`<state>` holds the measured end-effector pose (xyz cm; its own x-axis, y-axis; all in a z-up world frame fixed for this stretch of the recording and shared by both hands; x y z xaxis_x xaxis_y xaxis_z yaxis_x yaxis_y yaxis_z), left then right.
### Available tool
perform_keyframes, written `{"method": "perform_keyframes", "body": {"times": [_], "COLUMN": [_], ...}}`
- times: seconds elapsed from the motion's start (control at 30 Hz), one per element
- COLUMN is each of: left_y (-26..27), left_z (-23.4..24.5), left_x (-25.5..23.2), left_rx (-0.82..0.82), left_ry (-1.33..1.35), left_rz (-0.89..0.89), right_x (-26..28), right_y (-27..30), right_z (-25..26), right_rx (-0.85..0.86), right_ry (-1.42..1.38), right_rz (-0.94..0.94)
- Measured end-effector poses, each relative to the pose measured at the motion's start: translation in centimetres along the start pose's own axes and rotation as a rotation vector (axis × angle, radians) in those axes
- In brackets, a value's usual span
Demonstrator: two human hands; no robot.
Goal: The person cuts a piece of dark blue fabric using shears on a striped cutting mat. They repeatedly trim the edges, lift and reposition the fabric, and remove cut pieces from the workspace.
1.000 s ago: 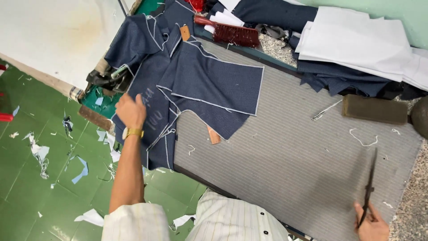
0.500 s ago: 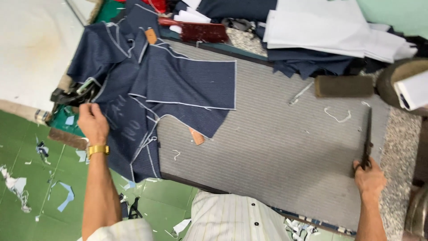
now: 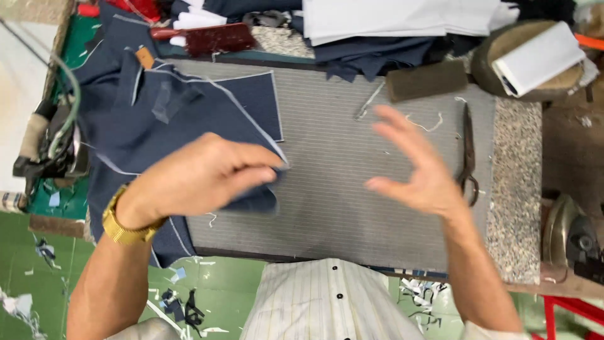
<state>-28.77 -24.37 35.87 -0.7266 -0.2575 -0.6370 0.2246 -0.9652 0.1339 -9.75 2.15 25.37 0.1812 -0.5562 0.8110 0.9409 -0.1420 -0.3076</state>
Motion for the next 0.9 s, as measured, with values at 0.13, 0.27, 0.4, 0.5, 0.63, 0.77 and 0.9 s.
{"method": "perform_keyframes", "body": {"times": [0.13, 0.27, 0.4, 0.5, 0.63, 0.77, 0.9], "left_y": [-2.9, -3.8, -3.5, -3.2, -2.4, 0.9, 5.9], "left_z": [-1.1, -1.5, -1.3, -1.1, -0.4, 0.5, -0.1], "left_x": [-4.9, -6.1, -6.0, -5.4, -3.9, 4.4, 16.0], "left_rx": [0.164, 0.191, 0.146, 0.109, 0.093, -0.056, -0.352], "left_ry": [-0.024, -0.050, -0.057, -0.090, -0.305, -1.037, -0.903], "left_rz": [-0.215, -0.257, -0.217, -0.163, 0.135, 0.335, 0.244], "right_x": [4.4, 2.0, -3.4, -8.5, -16.5, -20.2, -14.4], "right_y": [-2.0, -2.1, -0.4, 1.5, 4.1, 5.2, 3.8], "right_z": [-2.6, -4.5, -6.6, -8.5, -8.1, -1.1, 6.5], "right_rx": [0.270, 0.467, 0.529, 0.546, 0.432, -0.044, -0.377], "right_ry": [-0.164, -0.194, -0.223, -0.202, 0.123, 0.336, 0.573], "right_rz": [0.149, 0.004, -0.034, -0.270, -0.437, -0.353, -0.022]}}
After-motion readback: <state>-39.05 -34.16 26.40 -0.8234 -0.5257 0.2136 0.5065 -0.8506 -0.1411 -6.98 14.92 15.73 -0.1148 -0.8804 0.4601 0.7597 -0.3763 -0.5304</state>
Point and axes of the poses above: each hand's wrist, its own y-axis away from the middle knuckle, its own z-axis out of the back of the hand, x = y × z, the point moved 2 cm from there along -y, towards the middle knuckle, and after that the axes turned 6 degrees about -y, right-handed, at the moved point
